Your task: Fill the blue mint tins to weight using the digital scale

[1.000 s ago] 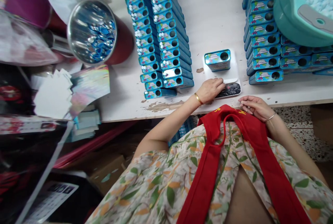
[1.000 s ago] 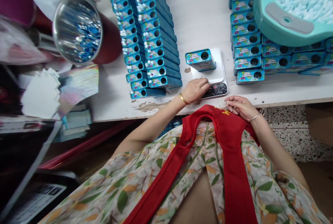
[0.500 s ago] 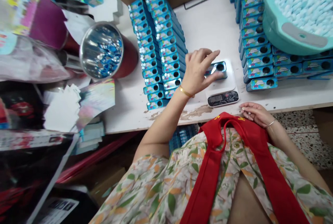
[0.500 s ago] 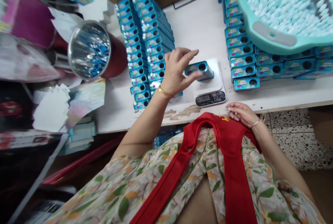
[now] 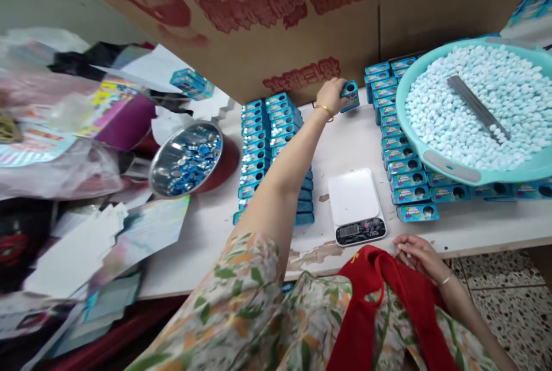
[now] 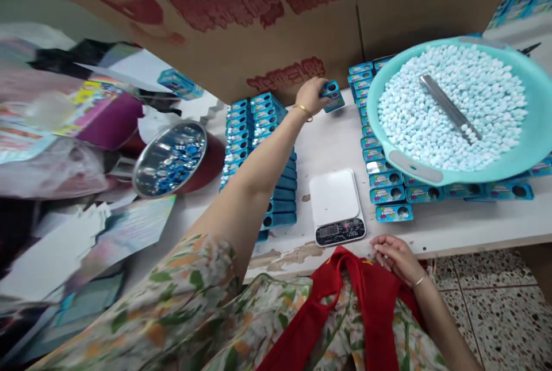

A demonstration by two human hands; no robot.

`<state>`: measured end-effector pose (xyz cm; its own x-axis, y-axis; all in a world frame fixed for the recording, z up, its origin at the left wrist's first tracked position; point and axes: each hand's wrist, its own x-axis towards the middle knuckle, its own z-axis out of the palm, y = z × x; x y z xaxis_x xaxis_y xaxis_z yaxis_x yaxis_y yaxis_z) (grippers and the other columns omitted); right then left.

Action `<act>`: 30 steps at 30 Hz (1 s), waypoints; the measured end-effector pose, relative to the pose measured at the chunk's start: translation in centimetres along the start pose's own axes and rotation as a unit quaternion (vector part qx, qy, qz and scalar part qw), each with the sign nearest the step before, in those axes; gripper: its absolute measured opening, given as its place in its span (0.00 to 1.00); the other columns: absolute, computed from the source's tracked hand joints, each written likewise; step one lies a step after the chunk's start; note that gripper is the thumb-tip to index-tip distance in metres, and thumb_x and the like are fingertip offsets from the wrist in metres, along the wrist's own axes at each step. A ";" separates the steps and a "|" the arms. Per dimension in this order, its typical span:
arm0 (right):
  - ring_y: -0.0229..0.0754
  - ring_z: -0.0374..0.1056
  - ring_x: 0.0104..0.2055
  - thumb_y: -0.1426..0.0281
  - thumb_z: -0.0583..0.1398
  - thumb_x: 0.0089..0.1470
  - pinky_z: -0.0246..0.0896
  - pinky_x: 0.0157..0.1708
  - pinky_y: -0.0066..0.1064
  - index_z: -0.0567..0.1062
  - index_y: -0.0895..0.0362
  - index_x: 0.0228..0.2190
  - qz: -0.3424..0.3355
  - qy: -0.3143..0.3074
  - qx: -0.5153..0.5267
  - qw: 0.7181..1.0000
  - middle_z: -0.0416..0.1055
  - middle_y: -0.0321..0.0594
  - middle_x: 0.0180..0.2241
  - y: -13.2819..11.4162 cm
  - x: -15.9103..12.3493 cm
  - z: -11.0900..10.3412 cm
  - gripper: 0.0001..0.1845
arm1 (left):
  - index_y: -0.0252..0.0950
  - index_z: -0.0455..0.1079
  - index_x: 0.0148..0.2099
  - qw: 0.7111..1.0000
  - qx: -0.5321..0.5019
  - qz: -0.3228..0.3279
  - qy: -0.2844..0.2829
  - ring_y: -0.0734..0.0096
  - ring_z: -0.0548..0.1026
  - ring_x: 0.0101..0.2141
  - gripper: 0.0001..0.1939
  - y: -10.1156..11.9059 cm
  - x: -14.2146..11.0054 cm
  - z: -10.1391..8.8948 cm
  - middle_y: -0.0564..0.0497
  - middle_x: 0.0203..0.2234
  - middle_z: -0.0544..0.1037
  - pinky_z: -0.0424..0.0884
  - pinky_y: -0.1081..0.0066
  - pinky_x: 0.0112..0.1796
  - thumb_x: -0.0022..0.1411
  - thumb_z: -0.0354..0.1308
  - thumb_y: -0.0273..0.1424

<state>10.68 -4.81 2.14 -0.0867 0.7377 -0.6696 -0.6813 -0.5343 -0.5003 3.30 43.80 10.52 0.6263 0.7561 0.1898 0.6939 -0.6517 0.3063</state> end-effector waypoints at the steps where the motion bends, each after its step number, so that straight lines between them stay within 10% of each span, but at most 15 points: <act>1: 0.28 0.58 0.21 0.60 0.73 0.42 0.50 0.20 0.19 0.79 0.56 0.34 0.000 -0.002 0.005 1.000 0.70 0.34 0.25 0.2 0.1 -0.1 0.18 | 0.34 0.68 0.57 1.000 0.003 -0.011 -0.010 0.55 0.69 0.52 0.25 -0.1 1.5 0.6 0.41 0.52 0.73 0.64 0.57 0.55 0.56 0.60 0.26; 5: 0.30 0.62 0.24 0.61 0.73 0.44 0.55 0.22 0.20 0.81 0.53 0.38 0.003 -0.009 0.024 1.000 0.72 0.34 0.28 0.1 0.5 0.0 0.18 | 0.27 0.55 0.67 0.997 0.012 -0.024 -0.077 0.63 0.65 0.60 0.35 0.3 5.4 1.9 0.40 0.63 0.65 0.59 0.61 0.62 0.59 0.59 0.26; 9: 0.32 0.67 0.29 0.62 0.74 0.42 0.63 0.28 0.19 0.81 0.52 0.40 0.024 0.004 0.032 0.999 0.75 0.36 0.33 -1.1 0.2 0.2 0.22 | 0.24 0.45 0.69 0.993 0.039 0.006 -0.109 0.72 0.51 0.68 0.37 0.2 4.0 -0.2 0.43 0.70 0.51 0.44 0.66 0.68 0.64 0.55 0.28; 12: 0.33 0.70 0.34 0.61 0.74 0.42 0.67 0.34 0.19 0.81 0.52 0.41 0.043 0.024 0.031 0.998 0.76 0.37 0.36 -2.0 0.1 0.3 0.23 | 0.33 0.49 0.69 0.993 0.035 0.077 -0.086 0.70 0.56 0.67 0.33 -0.2 -2.6 -5.0 0.50 0.67 0.58 0.49 0.67 0.66 0.66 0.53 0.34; 16: 0.34 0.70 0.33 0.62 0.76 0.38 0.67 0.32 0.19 0.80 0.53 0.39 0.050 0.046 -0.009 0.998 0.75 0.37 0.33 -2.5 0.1 0.4 0.24 | 0.32 0.68 0.52 0.984 0.014 0.141 -0.110 0.63 0.74 0.46 0.18 0.6 -17.7 -11.9 0.43 0.43 0.76 0.70 0.62 0.49 0.66 0.52 0.38; 21: 0.30 0.61 0.23 0.60 0.73 0.43 0.57 0.19 0.20 0.80 0.55 0.36 -0.033 0.013 -0.066 0.997 0.70 0.36 0.29 -2.4 0.3 0.5 0.19 | 0.41 0.70 0.44 0.983 0.081 0.077 -0.145 0.56 0.72 0.43 0.19 0.1 -34.1 -11.9 0.46 0.41 0.73 0.69 0.56 0.43 0.59 0.59 0.50; 26: 0.34 0.68 0.29 0.66 0.72 0.43 0.66 0.25 0.21 0.79 0.55 0.35 -0.064 0.023 -0.075 0.995 0.73 0.39 0.32 -2.5 0.1 1.0 0.15 | 0.43 0.71 0.40 0.983 0.161 0.012 -0.084 0.50 0.69 0.49 0.07 -0.1 -39.0 -7.6 0.48 0.49 0.72 0.65 0.48 0.45 0.64 0.56 0.39; 30: 0.42 0.74 0.45 0.73 0.73 0.37 0.73 0.43 0.26 0.78 0.56 0.36 -0.043 0.030 -0.053 0.997 0.76 0.44 0.41 -2.4 -1.1 1.5 0.20 | 0.39 0.69 0.38 0.988 0.147 0.039 -0.041 0.51 0.69 0.51 0.10 2.6 -37.6 -8.8 0.47 0.52 0.72 0.65 0.49 0.46 0.68 0.51 0.38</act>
<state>11.34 -3.71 4.85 0.0140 0.7588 -0.6511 -0.6028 -0.5132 -0.6110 -21.60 14.18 12.37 0.7003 0.7034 0.1213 0.7080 -0.7062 0.0078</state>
